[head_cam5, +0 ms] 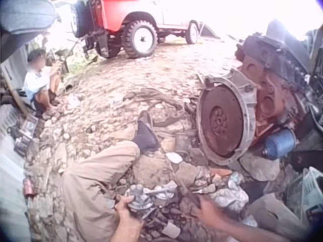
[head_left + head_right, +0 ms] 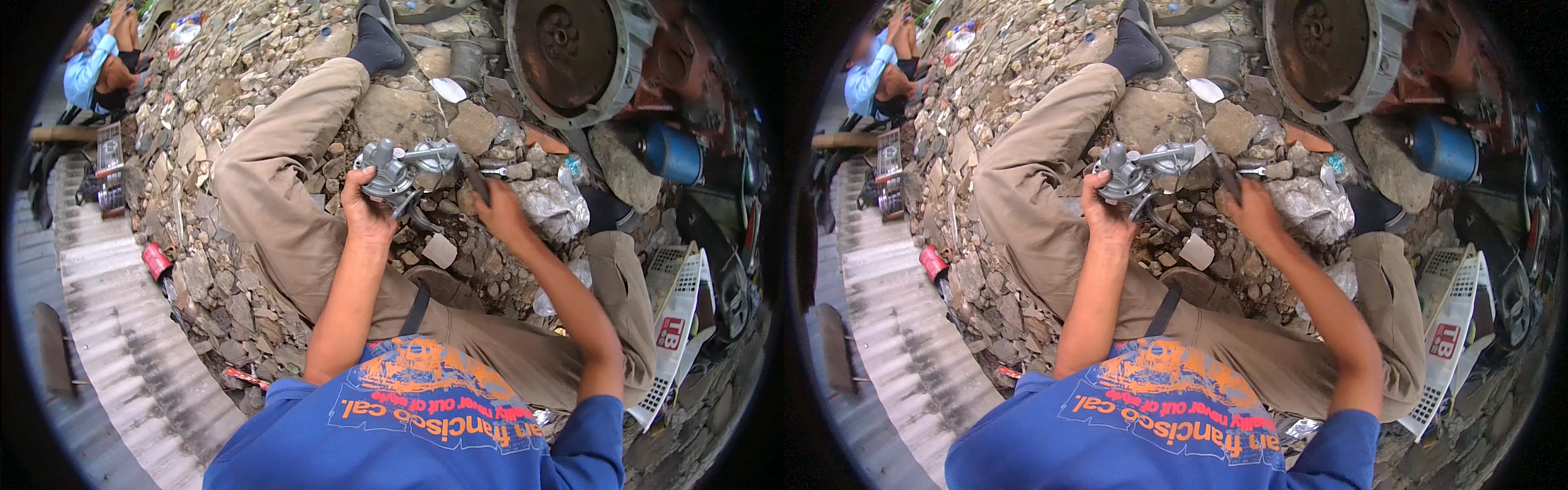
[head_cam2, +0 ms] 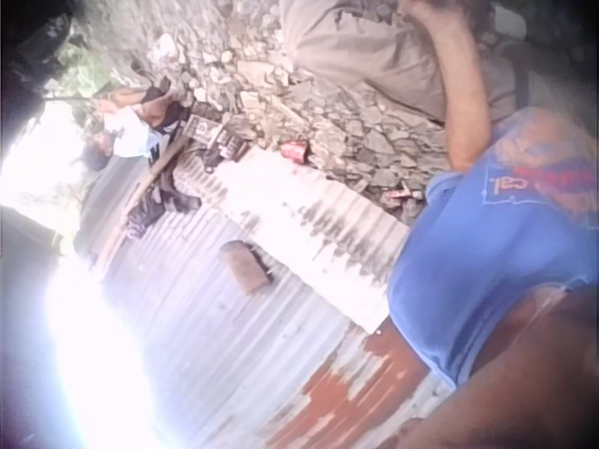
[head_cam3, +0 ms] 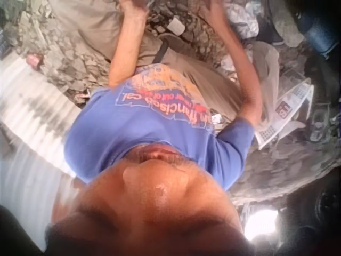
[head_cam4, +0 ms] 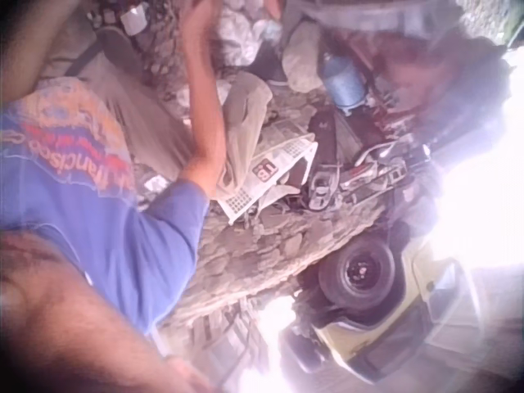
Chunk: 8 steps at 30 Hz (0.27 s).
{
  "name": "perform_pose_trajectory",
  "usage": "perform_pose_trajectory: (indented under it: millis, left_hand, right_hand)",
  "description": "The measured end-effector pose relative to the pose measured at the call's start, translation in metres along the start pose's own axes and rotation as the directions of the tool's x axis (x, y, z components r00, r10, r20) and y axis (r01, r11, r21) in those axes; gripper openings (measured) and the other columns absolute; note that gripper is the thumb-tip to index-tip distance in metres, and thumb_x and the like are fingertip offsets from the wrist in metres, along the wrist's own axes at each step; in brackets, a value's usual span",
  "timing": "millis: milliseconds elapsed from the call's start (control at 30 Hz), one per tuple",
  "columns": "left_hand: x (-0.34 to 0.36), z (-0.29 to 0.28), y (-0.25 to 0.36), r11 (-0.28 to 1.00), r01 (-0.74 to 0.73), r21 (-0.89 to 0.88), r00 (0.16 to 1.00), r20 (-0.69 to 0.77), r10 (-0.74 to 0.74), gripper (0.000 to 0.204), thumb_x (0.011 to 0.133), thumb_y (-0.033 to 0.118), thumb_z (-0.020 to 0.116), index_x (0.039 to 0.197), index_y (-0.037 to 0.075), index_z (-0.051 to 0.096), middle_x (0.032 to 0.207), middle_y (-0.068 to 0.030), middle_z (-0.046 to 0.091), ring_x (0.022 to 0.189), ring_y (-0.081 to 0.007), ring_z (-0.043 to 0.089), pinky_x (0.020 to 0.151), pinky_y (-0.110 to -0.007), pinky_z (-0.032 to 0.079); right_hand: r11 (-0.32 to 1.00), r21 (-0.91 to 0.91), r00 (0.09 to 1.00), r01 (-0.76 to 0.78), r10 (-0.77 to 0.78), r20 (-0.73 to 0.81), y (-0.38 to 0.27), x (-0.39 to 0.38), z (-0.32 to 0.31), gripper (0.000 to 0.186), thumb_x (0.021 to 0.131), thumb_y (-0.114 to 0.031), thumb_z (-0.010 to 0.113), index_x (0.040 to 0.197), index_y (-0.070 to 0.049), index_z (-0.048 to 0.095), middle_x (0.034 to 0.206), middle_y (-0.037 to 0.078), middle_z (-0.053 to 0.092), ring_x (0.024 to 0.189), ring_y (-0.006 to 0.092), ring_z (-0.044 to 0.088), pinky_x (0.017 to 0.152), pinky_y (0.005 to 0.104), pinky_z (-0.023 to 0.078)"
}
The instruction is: The person sits on a rocky ground and holds a grey mechanical component, likely a water pump housing. They rotate the object in their hands, inspecting its various sides and internal features, and use a small metal tool to probe or adjust specific areas of the component.
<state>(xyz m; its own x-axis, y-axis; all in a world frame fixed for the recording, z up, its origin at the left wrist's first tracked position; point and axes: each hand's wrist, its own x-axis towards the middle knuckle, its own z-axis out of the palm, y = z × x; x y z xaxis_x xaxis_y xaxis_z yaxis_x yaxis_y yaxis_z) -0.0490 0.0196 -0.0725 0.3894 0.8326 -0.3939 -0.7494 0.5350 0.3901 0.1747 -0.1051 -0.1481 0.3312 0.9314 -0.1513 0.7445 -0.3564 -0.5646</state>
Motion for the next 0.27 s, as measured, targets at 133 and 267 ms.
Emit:
perform_pose_trajectory:
  millis: [133,267]
  left_hand:
    - [-0.009,0.005,0.004,1.0,-0.013,0.019,1.0,0.012,0.012,0.055,0.069,0.022,0.065,0.12,0.001,0.058,0.118,-0.0193,0.064,0.109,-0.0315,0.062,0.1,-0.044,0.049]
    - [-0.013,0.012,0.003,0.997,-0.007,0.077,0.99,0.139,-0.003,0.062,0.068,0.023,0.065,0.126,0.003,0.055,0.125,-0.0197,0.06,0.118,-0.0323,0.057,0.106,-0.047,0.044]
  right_hand:
    - [0.983,0.173,0.994,0.067,-0.051,-0.097,-0.03,-0.024,-0.111,0.035,0.096,-0.015,0.056,0.125,0.005,0.052,0.115,0.027,0.063,0.104,0.0363,0.065,0.088,0.0423,0.05]
    - [0.95,0.119,0.957,0.289,-0.282,-0.069,-0.068,-0.047,-0.187,0.037,0.096,-0.012,0.057,0.129,0.004,0.05,0.116,0.025,0.064,0.106,0.0343,0.065,0.09,0.042,0.05]
